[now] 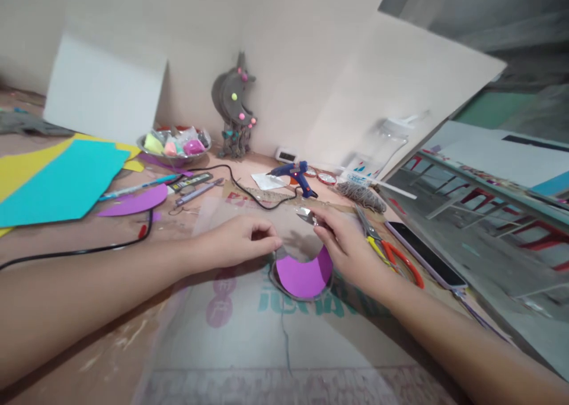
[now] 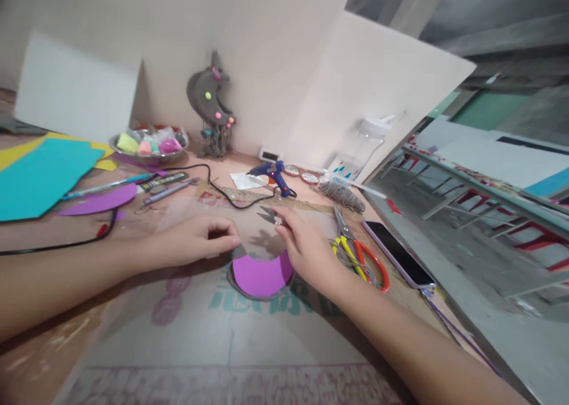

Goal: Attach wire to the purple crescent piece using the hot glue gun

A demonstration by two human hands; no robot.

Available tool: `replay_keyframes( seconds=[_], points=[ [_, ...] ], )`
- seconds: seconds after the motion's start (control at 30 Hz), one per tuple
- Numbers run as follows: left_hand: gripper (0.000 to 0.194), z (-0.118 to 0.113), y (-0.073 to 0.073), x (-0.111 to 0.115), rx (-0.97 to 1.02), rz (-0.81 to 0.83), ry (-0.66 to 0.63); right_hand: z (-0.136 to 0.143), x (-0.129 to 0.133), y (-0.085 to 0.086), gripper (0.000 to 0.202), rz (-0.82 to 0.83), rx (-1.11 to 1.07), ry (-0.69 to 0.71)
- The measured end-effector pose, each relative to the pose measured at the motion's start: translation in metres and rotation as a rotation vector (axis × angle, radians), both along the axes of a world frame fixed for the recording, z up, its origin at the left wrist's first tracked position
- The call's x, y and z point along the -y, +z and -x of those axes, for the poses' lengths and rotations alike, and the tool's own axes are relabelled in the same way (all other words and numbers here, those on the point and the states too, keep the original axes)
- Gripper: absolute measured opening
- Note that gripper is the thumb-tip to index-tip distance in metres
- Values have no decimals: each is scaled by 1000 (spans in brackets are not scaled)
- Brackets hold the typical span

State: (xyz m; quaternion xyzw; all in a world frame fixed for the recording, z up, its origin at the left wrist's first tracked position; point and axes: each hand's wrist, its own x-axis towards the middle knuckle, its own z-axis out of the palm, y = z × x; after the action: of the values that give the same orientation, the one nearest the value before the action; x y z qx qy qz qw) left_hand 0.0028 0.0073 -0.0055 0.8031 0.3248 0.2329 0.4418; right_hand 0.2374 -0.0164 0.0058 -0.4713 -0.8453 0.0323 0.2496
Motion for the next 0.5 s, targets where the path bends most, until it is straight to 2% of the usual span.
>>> replay_keyframes(
  seconds=[0.17, 0.27, 0.37, 0.5],
  points=[
    [20, 0, -1, 0, 25, 2, -15, -13, -19, 4, 39, 235, 31, 62],
    [20, -1, -1, 0, -8, -17, -12, -10, -28, 11, 39, 305, 67, 68],
    [21, -2, -4, -2, 17, -43, -29, 11, -41, 20, 40, 275, 93, 117],
    [20, -2, -8, -4, 54, -58, -42, 63, -64, 27, 36, 244, 91, 247]
  ],
)
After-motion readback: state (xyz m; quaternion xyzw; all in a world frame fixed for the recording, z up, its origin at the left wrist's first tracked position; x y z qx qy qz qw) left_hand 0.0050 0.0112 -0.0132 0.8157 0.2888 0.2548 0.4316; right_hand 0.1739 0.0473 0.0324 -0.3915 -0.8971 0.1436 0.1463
